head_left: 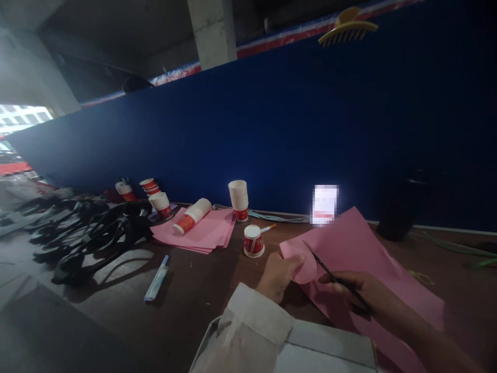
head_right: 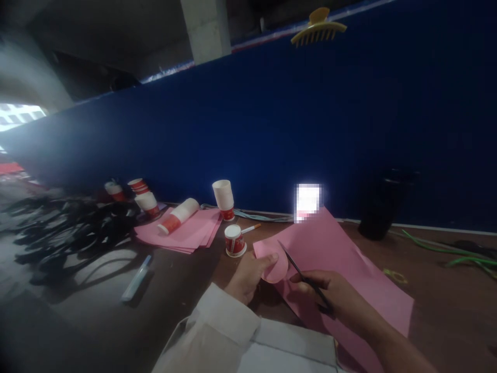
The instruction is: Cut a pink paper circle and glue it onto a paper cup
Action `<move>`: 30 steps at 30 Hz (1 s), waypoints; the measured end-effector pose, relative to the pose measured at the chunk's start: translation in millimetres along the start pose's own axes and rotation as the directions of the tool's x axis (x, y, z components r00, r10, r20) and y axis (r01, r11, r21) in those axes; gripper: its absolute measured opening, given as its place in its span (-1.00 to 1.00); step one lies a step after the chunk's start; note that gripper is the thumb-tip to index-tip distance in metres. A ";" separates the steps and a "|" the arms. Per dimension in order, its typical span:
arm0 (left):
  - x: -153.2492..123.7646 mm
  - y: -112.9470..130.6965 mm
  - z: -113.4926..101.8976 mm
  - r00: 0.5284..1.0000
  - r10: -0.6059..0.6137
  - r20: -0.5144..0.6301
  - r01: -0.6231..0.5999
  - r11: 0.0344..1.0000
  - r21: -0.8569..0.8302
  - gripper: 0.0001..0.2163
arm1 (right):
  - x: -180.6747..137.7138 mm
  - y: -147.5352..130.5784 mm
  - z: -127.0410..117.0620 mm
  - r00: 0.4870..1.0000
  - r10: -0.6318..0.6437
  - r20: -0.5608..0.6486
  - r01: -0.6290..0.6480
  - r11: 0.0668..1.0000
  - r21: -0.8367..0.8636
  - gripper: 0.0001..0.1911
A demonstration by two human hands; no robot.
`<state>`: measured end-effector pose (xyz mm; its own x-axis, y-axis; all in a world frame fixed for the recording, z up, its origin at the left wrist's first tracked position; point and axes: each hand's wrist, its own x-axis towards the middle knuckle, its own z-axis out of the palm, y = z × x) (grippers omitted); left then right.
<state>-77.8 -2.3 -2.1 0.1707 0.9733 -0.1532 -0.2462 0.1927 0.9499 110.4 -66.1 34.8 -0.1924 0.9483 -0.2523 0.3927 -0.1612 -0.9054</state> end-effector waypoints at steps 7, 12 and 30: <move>5.7 -3.7 -0.8 1.000 -0.019 -0.012 0.019 1.000 -0.008 -0.55 | -2.3 1.7 -2.2 1.000 0.009 -0.004 -0.009 1.000 0.016 -0.37; 5.0 -2.4 -0.5 1.000 -0.023 -0.003 0.023 1.000 -0.014 -0.57 | -4.0 0.0 -0.8 0.999 0.001 -0.039 -0.001 1.000 -0.002 -0.35; -4.6 10.3 3.8 0.998 -0.035 -0.045 0.035 0.999 0.019 -0.66 | -1.6 1.8 2.9 0.998 0.006 -0.055 -0.005 1.000 0.020 -0.41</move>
<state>-77.5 -5.3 9.4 0.1358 0.9707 -0.1981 -0.2223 0.2248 0.9487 108.8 -68.7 32.5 -0.1402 0.9609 -0.2388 0.3756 -0.1716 -0.9108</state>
